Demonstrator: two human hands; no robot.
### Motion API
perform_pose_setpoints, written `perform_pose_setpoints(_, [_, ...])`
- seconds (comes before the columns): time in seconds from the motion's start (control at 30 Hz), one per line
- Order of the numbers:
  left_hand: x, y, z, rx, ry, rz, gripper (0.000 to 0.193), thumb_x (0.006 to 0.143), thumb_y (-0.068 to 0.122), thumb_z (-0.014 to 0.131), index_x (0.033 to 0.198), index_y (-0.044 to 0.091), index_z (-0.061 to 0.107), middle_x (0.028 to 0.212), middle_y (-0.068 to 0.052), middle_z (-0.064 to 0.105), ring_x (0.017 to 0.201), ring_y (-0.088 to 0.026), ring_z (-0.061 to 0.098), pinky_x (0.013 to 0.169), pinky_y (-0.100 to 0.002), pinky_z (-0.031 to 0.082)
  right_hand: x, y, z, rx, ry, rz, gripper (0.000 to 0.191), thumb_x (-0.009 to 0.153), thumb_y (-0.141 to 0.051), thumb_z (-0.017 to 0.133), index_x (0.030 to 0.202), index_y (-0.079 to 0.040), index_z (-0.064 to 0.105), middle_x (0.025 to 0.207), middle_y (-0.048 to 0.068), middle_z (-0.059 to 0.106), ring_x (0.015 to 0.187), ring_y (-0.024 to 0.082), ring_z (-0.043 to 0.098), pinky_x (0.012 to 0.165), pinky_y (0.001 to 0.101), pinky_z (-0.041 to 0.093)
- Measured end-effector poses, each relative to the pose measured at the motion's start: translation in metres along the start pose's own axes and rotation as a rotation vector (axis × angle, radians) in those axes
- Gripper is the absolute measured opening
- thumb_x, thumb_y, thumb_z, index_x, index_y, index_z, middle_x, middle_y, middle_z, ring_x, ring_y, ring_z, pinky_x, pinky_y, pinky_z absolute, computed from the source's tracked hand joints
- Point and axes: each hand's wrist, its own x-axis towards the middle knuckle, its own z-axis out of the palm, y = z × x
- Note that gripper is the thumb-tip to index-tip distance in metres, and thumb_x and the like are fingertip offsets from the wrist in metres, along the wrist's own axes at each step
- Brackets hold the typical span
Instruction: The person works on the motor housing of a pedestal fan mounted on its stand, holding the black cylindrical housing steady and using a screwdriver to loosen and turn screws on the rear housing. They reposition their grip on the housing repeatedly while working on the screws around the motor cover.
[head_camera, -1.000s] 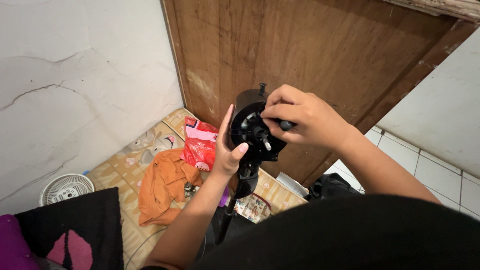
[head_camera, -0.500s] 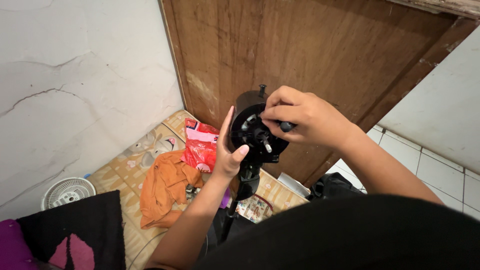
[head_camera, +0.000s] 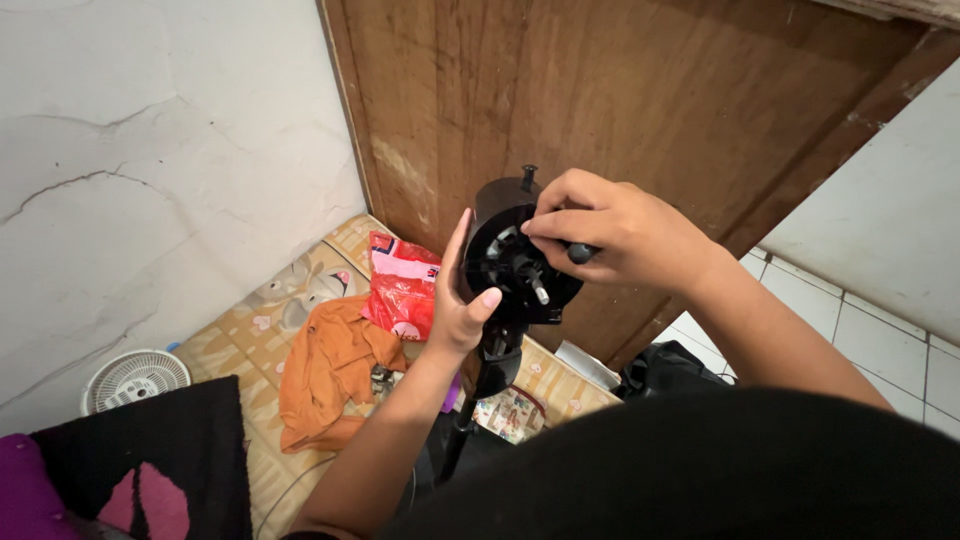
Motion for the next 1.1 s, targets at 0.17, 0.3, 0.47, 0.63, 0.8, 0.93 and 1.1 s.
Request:
perform_pose_setpoints(0.17, [0.001, 0.0, -0.001, -0.006, 0.006, 0.001, 0.114, 0.081, 0.042, 0.081, 0.165, -0.003, 0.019, 0.154, -0.018, 0.047, 0.142, -0.025, 0.049, 0.123, -0.039, 0.037, -0.002, -0.002, 0.005, -0.069, 0.018, -0.01, 0.017, 0.085, -0.005, 0.081, 0.099, -0.006, 0.073, 0.102, 0.006, 0.066, 0.079, 0.025, 0.07, 0.065, 0.0347, 0.056])
perform_pose_setpoints(0.3, [0.001, -0.001, 0.0, -0.001, 0.0, 0.006, 0.114, 0.081, 0.043, 0.081, 0.165, -0.003, 0.02, 0.155, -0.018, 0.047, 0.144, -0.025, 0.048, 0.123, -0.038, 0.037, -0.002, -0.002, 0.01, -0.141, 0.036, 0.055, 0.019, 0.088, -0.013, 0.087, 0.088, -0.007, 0.069, 0.098, 0.007, 0.065, 0.075, 0.025, 0.068, 0.062, 0.0366, 0.054])
perform_pose_setpoints(0.47, [0.0, 0.0, 0.0, 0.005, -0.005, 0.02, 0.112, 0.082, 0.042, 0.08, 0.165, -0.004, 0.021, 0.156, -0.018, 0.047, 0.145, -0.025, 0.048, 0.125, -0.038, 0.036, 0.0, 0.0, 0.004, -0.033, 0.024, 0.005, 0.02, 0.083, -0.007, 0.082, 0.1, -0.005, 0.072, 0.101, 0.009, 0.064, 0.076, 0.025, 0.068, 0.063, 0.0341, 0.055])
perform_pose_setpoints(0.63, [0.0, 0.0, -0.001, 0.002, 0.005, 0.012, 0.113, 0.081, 0.041, 0.08, 0.165, -0.003, 0.02, 0.153, -0.018, 0.048, 0.142, -0.025, 0.05, 0.123, -0.038, 0.038, -0.002, -0.001, 0.002, 0.001, 0.015, 0.024, 0.019, 0.083, -0.006, 0.081, 0.1, -0.006, 0.072, 0.1, 0.007, 0.064, 0.08, 0.025, 0.069, 0.066, 0.0335, 0.056])
perform_pose_setpoints(0.8, [-0.001, 0.0, -0.001, -0.005, 0.004, 0.017, 0.112, 0.081, 0.041, 0.08, 0.165, -0.003, 0.02, 0.154, -0.018, 0.048, 0.142, -0.024, 0.05, 0.122, -0.038, 0.038, -0.001, -0.006, 0.006, -0.106, 0.0, 0.103, 0.016, 0.084, -0.01, 0.085, 0.093, -0.006, 0.072, 0.093, 0.007, 0.065, 0.076, 0.025, 0.068, 0.062, 0.0352, 0.055])
perform_pose_setpoints(0.93, [0.001, -0.001, -0.001, -0.015, -0.003, 0.015, 0.113, 0.081, 0.041, 0.081, 0.165, -0.004, 0.02, 0.154, -0.019, 0.048, 0.142, -0.025, 0.05, 0.123, -0.039, 0.037, 0.005, -0.007, 0.004, -0.065, 0.09, 0.046, 0.02, 0.087, -0.016, 0.086, 0.093, -0.006, 0.069, 0.096, 0.007, 0.063, 0.079, 0.024, 0.065, 0.067, 0.0332, 0.053])
perform_pose_setpoints(1.1, [0.0, -0.003, 0.0, 0.012, -0.007, 0.038, 0.112, 0.082, 0.041, 0.08, 0.165, -0.004, 0.02, 0.157, -0.019, 0.047, 0.145, -0.026, 0.048, 0.125, -0.039, 0.035, -0.004, -0.009, -0.015, 0.168, 0.372, 0.103, 0.031, 0.109, -0.03, 0.056, 0.094, -0.005, 0.063, 0.107, 0.014, 0.058, 0.093, 0.024, 0.057, 0.084, 0.0335, 0.047])
